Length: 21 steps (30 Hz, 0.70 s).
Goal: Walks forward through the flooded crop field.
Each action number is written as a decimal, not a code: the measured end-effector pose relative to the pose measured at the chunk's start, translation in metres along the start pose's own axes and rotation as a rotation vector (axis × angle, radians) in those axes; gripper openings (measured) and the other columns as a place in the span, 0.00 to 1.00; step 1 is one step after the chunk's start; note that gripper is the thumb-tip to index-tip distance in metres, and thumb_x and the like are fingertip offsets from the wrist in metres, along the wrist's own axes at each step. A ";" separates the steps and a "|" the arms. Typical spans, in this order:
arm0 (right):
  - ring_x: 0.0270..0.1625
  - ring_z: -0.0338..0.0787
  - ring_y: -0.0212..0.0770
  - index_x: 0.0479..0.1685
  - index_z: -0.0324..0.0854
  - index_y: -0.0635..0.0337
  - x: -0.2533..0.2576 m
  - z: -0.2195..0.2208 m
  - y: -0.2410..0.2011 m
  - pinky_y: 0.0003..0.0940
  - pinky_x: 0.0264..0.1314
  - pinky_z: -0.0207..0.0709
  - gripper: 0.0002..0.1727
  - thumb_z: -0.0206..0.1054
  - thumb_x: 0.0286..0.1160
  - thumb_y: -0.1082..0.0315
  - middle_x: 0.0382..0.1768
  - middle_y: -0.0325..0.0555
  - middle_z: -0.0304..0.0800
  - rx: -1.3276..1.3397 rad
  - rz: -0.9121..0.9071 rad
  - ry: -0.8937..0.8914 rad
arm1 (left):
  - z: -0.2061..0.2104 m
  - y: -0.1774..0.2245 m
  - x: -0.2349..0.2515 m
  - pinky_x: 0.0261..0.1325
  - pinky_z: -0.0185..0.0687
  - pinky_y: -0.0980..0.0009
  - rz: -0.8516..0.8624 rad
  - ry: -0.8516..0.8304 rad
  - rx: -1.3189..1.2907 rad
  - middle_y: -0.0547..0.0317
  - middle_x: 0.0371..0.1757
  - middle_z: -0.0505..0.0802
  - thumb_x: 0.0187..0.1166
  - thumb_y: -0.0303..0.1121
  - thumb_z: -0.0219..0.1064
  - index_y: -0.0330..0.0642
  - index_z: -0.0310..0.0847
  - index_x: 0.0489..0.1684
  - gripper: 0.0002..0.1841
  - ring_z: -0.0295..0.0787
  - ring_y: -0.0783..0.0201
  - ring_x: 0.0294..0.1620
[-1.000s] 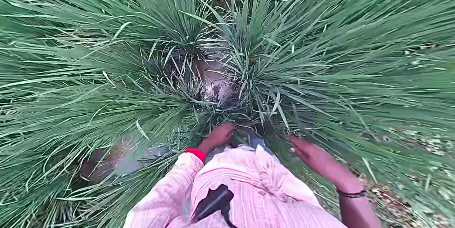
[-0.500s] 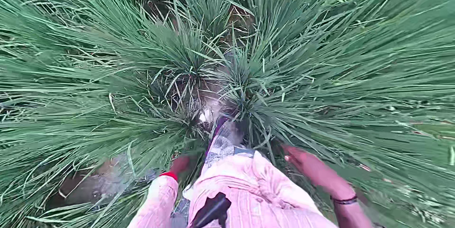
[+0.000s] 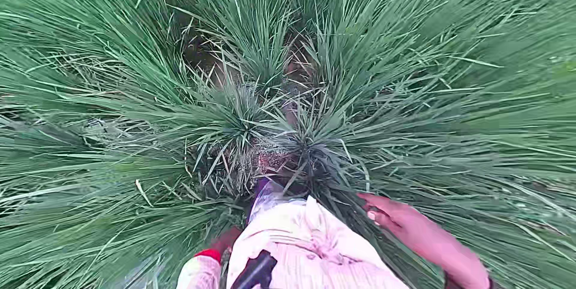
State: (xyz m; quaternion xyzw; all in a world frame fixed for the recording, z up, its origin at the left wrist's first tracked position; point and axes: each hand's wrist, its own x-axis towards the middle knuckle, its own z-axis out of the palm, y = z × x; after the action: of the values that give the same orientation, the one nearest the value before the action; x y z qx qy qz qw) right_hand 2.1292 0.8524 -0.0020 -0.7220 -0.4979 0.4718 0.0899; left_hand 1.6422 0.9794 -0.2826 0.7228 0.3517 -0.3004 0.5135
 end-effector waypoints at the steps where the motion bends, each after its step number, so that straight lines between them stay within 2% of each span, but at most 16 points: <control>1: 0.53 0.94 0.56 0.82 0.74 0.62 0.017 -0.008 -0.009 0.59 0.61 0.83 0.24 0.58 0.89 0.66 0.57 0.58 0.92 -0.013 0.013 0.021 | -0.027 -0.004 0.025 0.61 0.83 0.39 -0.159 -0.121 -0.077 0.29 0.57 0.90 0.88 0.47 0.60 0.30 0.82 0.67 0.26 0.90 0.36 0.56; 2: 0.50 0.94 0.56 0.82 0.73 0.61 0.035 -0.015 -0.020 0.59 0.59 0.84 0.24 0.58 0.89 0.67 0.56 0.58 0.92 -0.023 0.032 0.009 | -0.057 0.001 0.037 0.64 0.80 0.37 -0.251 -0.154 -0.144 0.29 0.60 0.89 0.88 0.45 0.60 0.32 0.79 0.71 0.25 0.89 0.35 0.59; 4: 0.49 0.94 0.59 0.83 0.71 0.62 0.068 -0.028 -0.043 0.60 0.58 0.83 0.24 0.57 0.90 0.67 0.57 0.61 0.91 -0.023 0.071 -0.068 | -0.123 0.033 0.032 0.69 0.75 0.37 -0.336 -0.101 -0.230 0.30 0.67 0.86 0.91 0.40 0.57 0.38 0.72 0.81 0.24 0.85 0.34 0.64; 6: 0.47 0.94 0.59 0.84 0.71 0.62 0.098 -0.038 -0.066 0.59 0.56 0.84 0.25 0.57 0.90 0.67 0.57 0.64 0.91 -0.025 0.089 -0.116 | -0.178 0.051 0.032 0.71 0.74 0.37 -0.287 -0.085 -0.243 0.28 0.71 0.83 0.93 0.36 0.53 0.36 0.67 0.84 0.24 0.83 0.33 0.67; 8: 0.48 0.93 0.61 0.84 0.71 0.63 0.122 -0.047 -0.089 0.61 0.57 0.83 0.25 0.57 0.90 0.67 0.56 0.65 0.91 -0.027 0.113 -0.133 | -0.213 0.054 0.042 0.72 0.73 0.40 -0.177 -0.073 -0.259 0.25 0.69 0.83 0.93 0.33 0.52 0.28 0.66 0.82 0.23 0.82 0.34 0.67; 9: 0.49 0.93 0.62 0.84 0.70 0.63 0.133 -0.050 -0.098 0.62 0.58 0.82 0.25 0.57 0.91 0.67 0.56 0.65 0.91 -0.036 0.124 -0.134 | -0.229 0.058 0.047 0.76 0.70 0.39 -0.132 -0.068 -0.267 0.23 0.70 0.82 0.92 0.31 0.52 0.25 0.66 0.80 0.23 0.80 0.33 0.71; 11: 0.51 0.93 0.64 0.84 0.71 0.62 0.149 -0.052 -0.110 0.64 0.59 0.81 0.25 0.57 0.91 0.67 0.56 0.65 0.91 -0.043 0.148 -0.126 | -0.250 0.063 0.058 0.77 0.70 0.39 -0.086 -0.049 -0.271 0.23 0.69 0.82 0.92 0.31 0.53 0.23 0.66 0.79 0.23 0.80 0.32 0.71; 13: 0.53 0.93 0.65 0.84 0.70 0.63 0.159 -0.054 -0.121 0.64 0.62 0.80 0.25 0.56 0.91 0.67 0.59 0.66 0.90 -0.048 0.174 -0.135 | -0.265 0.071 0.063 0.78 0.67 0.39 -0.071 -0.039 -0.249 0.23 0.70 0.81 0.92 0.31 0.53 0.24 0.65 0.81 0.24 0.78 0.32 0.74; 16: 0.53 0.93 0.63 0.84 0.70 0.63 0.173 -0.056 -0.132 0.64 0.61 0.80 0.25 0.57 0.91 0.67 0.57 0.65 0.91 -0.071 0.171 -0.140 | -0.284 0.078 0.067 0.81 0.65 0.37 -0.077 -0.020 -0.147 0.23 0.72 0.81 0.93 0.33 0.52 0.25 0.67 0.79 0.23 0.76 0.31 0.77; 21: 0.54 0.92 0.63 0.83 0.71 0.63 0.197 -0.071 -0.147 0.64 0.63 0.79 0.24 0.57 0.90 0.69 0.59 0.64 0.90 -0.125 0.140 -0.116 | -0.289 0.059 0.077 0.81 0.64 0.38 -0.072 0.012 -0.110 0.26 0.72 0.83 0.92 0.34 0.54 0.28 0.70 0.80 0.23 0.77 0.32 0.77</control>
State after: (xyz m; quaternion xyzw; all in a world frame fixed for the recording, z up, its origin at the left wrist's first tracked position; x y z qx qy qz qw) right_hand 2.1022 1.1062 0.0076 -0.7308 -0.4789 0.4860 -0.0176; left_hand 1.7556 1.2572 -0.2280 0.6820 0.3966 -0.2947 0.5392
